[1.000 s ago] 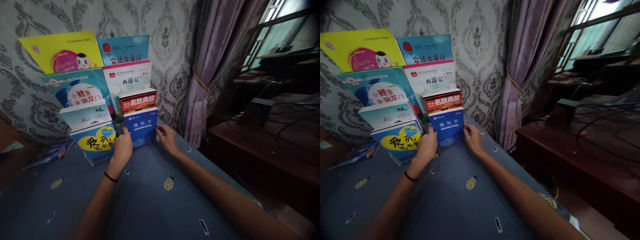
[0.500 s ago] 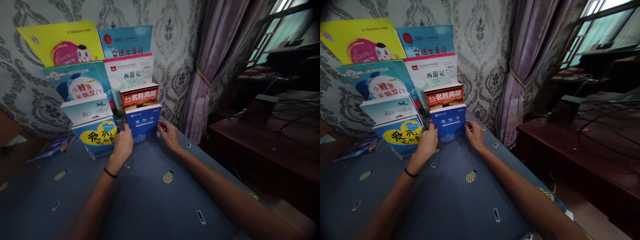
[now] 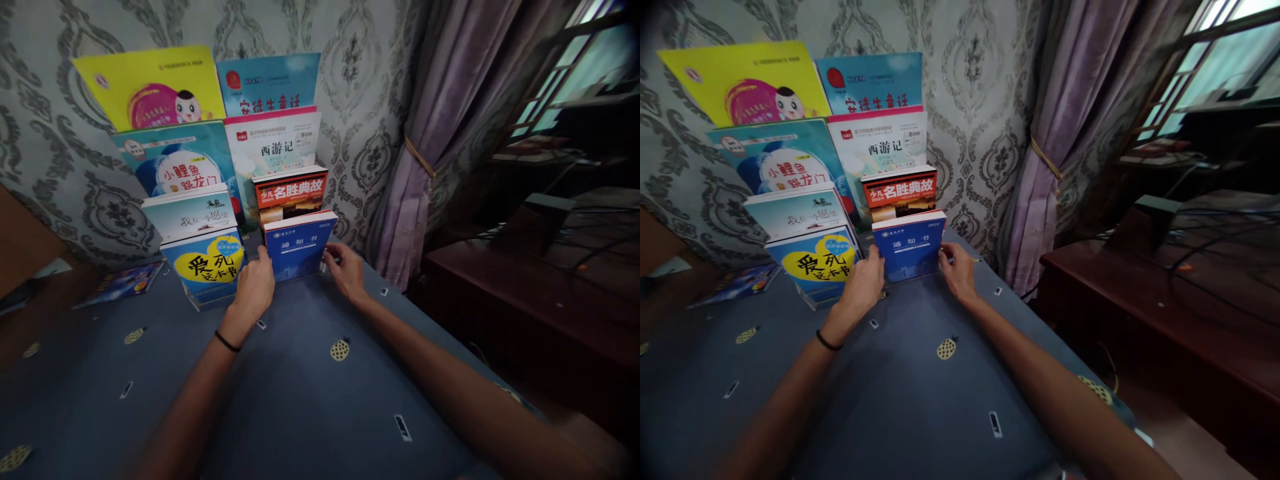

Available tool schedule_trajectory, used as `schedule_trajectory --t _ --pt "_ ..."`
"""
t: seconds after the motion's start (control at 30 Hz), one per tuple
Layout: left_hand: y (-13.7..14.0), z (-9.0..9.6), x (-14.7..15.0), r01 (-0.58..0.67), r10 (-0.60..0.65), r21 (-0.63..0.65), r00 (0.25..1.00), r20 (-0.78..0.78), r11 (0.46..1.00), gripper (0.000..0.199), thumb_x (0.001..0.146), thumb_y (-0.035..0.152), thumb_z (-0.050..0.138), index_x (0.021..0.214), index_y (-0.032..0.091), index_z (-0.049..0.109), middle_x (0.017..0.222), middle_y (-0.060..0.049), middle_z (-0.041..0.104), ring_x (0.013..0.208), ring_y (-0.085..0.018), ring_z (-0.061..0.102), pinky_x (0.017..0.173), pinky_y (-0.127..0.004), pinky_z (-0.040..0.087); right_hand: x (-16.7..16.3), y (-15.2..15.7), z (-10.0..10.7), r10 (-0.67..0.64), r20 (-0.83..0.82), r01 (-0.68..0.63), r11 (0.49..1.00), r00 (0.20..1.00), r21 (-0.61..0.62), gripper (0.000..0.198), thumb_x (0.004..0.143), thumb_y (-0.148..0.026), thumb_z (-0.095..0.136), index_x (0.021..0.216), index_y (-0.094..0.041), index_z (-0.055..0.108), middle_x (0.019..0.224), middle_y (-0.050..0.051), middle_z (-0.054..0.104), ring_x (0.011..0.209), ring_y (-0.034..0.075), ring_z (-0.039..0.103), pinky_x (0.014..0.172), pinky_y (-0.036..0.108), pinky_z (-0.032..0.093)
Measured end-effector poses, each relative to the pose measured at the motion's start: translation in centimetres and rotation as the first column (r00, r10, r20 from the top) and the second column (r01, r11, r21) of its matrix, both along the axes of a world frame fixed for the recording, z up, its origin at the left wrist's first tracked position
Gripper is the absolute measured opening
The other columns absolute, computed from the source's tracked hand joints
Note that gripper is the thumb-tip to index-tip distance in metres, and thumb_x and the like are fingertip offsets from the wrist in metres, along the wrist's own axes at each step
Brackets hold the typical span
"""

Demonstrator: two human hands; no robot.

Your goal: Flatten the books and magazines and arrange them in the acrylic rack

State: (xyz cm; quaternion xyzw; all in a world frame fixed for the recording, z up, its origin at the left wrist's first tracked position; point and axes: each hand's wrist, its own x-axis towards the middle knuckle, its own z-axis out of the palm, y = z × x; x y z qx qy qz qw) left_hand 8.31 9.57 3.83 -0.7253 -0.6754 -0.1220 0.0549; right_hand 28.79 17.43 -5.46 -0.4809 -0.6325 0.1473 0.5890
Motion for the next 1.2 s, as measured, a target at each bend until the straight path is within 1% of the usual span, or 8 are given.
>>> schedule_trajectory --t 0.13,0.3,0.53,0.7,0.9,1.07,1.13,1.2 --pt "-0.2 0.0 -0.2 0.015 -0.015 -0.006 1.000 -0.009 1.000 0.036 0.103 0.010 0.034 0.137 0.001 0.042 0.097 -0.021 0.075 0.093 -0.031 0.075 0.081 -0.040 0.058 0.0 0.1 -0.4 0.003 -0.019 -0.003 1.000 1.000 0.001 0.035 0.087 -0.044 0.054 0.106 -0.019 0.069 0.092 0.009 0.075 0.080 0.025 0.069 0.070 0.041 0.056" --pt "-0.1 -0.3 -0.3 0.030 -0.030 0.005 1.000 -0.010 1.000 0.041 0.101 0.008 0.037 0.140 -0.002 0.039 0.097 -0.022 0.074 0.094 -0.031 0.075 0.079 -0.039 0.059 0.0 -0.2 -0.3 0.010 -0.005 -0.010 1.000 1.000 0.004 0.041 0.088 -0.052 0.054 0.107 -0.019 0.069 0.094 0.010 0.075 0.079 0.025 0.068 0.070 0.040 0.056" --pt "-0.3 -0.1 -0.2 0.031 -0.031 -0.008 0.999 0.011 0.999 0.042 0.102 0.010 0.034 0.141 -0.004 0.039 0.096 -0.024 0.073 0.094 -0.032 0.075 0.078 -0.039 0.059 -0.1 -0.6 -0.1 0.005 0.006 -0.005 1.000 1.000 -0.004 0.040 0.089 -0.048 0.053 0.106 -0.016 0.068 0.096 0.012 0.075 0.081 0.025 0.069 0.071 0.039 0.056" --pt "-0.2 -0.2 -0.2 0.032 -0.032 0.012 0.999 0.019 0.999 0.042 0.102 0.012 0.035 0.141 -0.004 0.039 0.097 -0.025 0.073 0.093 -0.033 0.075 0.077 -0.040 0.059 -0.2 -0.6 -0.1 -0.006 0.001 0.006 1.000 1.000 -0.015 0.039 0.088 -0.047 0.053 0.107 -0.016 0.068 0.097 0.013 0.075 0.082 0.026 0.070 0.073 0.041 0.056" --pt "-0.2 -0.2 -0.1 0.017 -0.017 -0.002 0.999 0.037 1.000 0.039 0.101 0.010 0.035 0.137 -0.001 0.042 0.100 -0.024 0.073 0.096 -0.033 0.074 0.080 -0.040 0.058 -0.2 -0.5 -0.2 0.003 -0.011 -0.003 1.000 1.000 -0.031 0.043 0.087 -0.052 0.054 0.105 -0.016 0.068 0.094 0.012 0.075 0.082 0.026 0.070 0.071 0.040 0.056" --pt "-0.8 0.2 -0.1 0.022 -0.018 -0.046 0.997 0.079 0.999 0.034 0.101 0.010 0.036 0.132 0.002 0.045 0.105 -0.024 0.072 0.097 -0.032 0.074 0.081 -0.040 0.058 -0.3 -0.5 -0.1 -0.017 -0.021 0.016 1.000 1.000 -0.016 0.042 0.087 -0.052 0.055 0.102 -0.016 0.069 0.093 0.012 0.076 0.079 0.026 0.070 0.072 0.042 0.055" --pt "-1.3 0.0 -0.3 0.039 -0.034 -0.044 0.994 0.100 0.998 0.036 0.100 0.011 0.038 0.136 0.003 0.041 0.108 -0.023 0.072 0.096 -0.030 0.074 0.081 -0.039 0.058 -0.4 -0.5 -0.1 -0.022 -0.026 0.022 1.000 0.999 -0.015 0.043 0.086 -0.054 0.055 0.102 -0.017 0.069 0.091 0.011 0.076 0.078 0.026 0.070 0.073 0.043 0.056" --pt "-2.2 -0.4 -0.7 0.083 -0.082 -0.006 0.990 0.118 0.997 0.045 0.100 0.012 0.039 0.144 0.004 0.032 0.112 -0.022 0.071 0.096 -0.028 0.073 0.082 -0.037 0.058 -0.4 -0.5 -0.1 -0.018 -0.031 0.018 0.999 0.999 -0.028 0.046 0.084 -0.057 0.055 0.102 -0.017 0.068 0.090 0.011 0.075 0.078 0.027 0.070 0.073 0.044 0.056"
